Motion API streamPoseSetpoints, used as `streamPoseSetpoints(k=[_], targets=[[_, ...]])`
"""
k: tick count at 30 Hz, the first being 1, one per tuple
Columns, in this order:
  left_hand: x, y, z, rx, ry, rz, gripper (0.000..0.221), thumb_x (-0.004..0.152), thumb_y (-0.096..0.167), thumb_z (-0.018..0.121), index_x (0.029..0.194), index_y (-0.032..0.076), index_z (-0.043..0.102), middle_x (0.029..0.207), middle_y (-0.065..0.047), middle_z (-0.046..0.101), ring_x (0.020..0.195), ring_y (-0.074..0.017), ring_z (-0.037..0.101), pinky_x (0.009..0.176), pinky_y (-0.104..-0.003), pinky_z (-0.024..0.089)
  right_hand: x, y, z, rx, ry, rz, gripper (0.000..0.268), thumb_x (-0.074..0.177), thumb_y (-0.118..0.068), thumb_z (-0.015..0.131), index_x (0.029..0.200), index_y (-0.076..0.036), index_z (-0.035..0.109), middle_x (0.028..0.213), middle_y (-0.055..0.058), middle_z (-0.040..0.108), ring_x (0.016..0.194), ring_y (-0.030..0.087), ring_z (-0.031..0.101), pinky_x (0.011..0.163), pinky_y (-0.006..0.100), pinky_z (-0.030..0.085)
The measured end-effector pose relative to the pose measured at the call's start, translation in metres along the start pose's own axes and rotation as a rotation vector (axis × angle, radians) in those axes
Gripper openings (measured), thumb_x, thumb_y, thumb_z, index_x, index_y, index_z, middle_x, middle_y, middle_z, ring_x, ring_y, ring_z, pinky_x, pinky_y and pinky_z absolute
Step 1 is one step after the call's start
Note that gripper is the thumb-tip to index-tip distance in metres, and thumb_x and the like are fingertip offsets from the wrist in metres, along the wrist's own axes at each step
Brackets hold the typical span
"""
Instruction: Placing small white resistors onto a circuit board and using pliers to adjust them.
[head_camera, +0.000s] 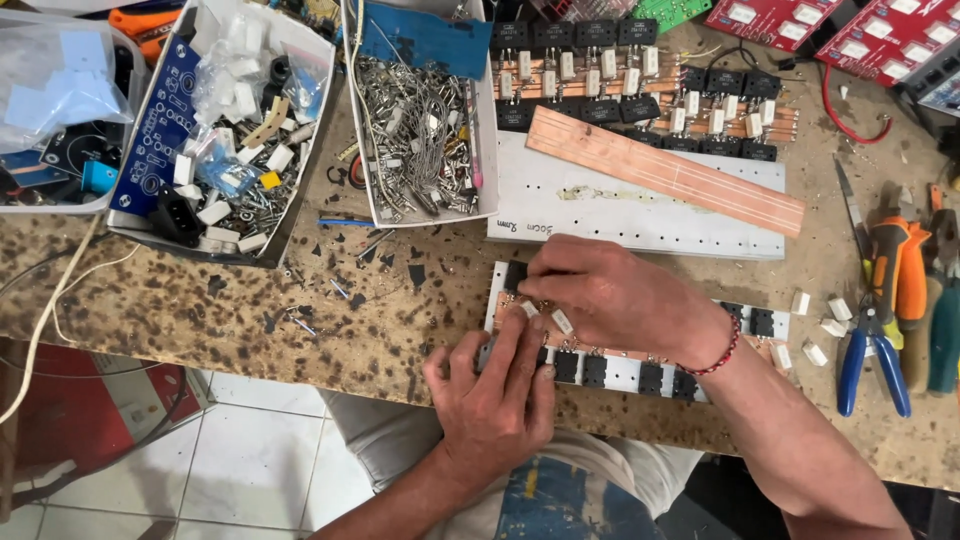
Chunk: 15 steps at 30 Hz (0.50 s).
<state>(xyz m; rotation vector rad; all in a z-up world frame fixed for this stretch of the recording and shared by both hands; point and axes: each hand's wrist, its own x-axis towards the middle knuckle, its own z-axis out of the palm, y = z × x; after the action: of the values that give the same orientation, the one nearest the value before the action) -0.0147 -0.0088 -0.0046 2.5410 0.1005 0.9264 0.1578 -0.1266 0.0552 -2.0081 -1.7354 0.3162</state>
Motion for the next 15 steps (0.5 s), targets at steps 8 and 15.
streamPoseSetpoints(k=[8, 15], targets=[[0.004, 0.003, -0.004, -0.025, -0.031, -0.025, 0.038, 0.099, 0.03, 0.055, 0.125, 0.012, 0.075, 0.135, -0.005, 0.065, 0.099, -0.0252, 0.056, 0.084, -0.044, 0.037, -0.012, -0.009, -0.002, -0.143, 0.223, -0.013, 0.028, 0.086, 0.012, 0.068, 0.112, 0.001, 0.066, 0.101, 0.014, 0.064, 0.082, 0.027, 0.064, 0.055, 0.029, 0.057], [0.002, 0.002, -0.004, -0.023, -0.034, -0.011, 0.04, 0.101, 0.035, 0.053, 0.125, 0.012, 0.075, 0.134, -0.005, 0.066, 0.102, -0.0254, 0.055, 0.085, -0.044, 0.038, -0.014, -0.027, -0.004, -0.203, 0.264, 0.021, 0.015, 0.093, 0.009, 0.066, 0.105, 0.0, 0.067, 0.097, 0.013, 0.062, 0.081, 0.029, 0.057, 0.058, 0.036, 0.051]])
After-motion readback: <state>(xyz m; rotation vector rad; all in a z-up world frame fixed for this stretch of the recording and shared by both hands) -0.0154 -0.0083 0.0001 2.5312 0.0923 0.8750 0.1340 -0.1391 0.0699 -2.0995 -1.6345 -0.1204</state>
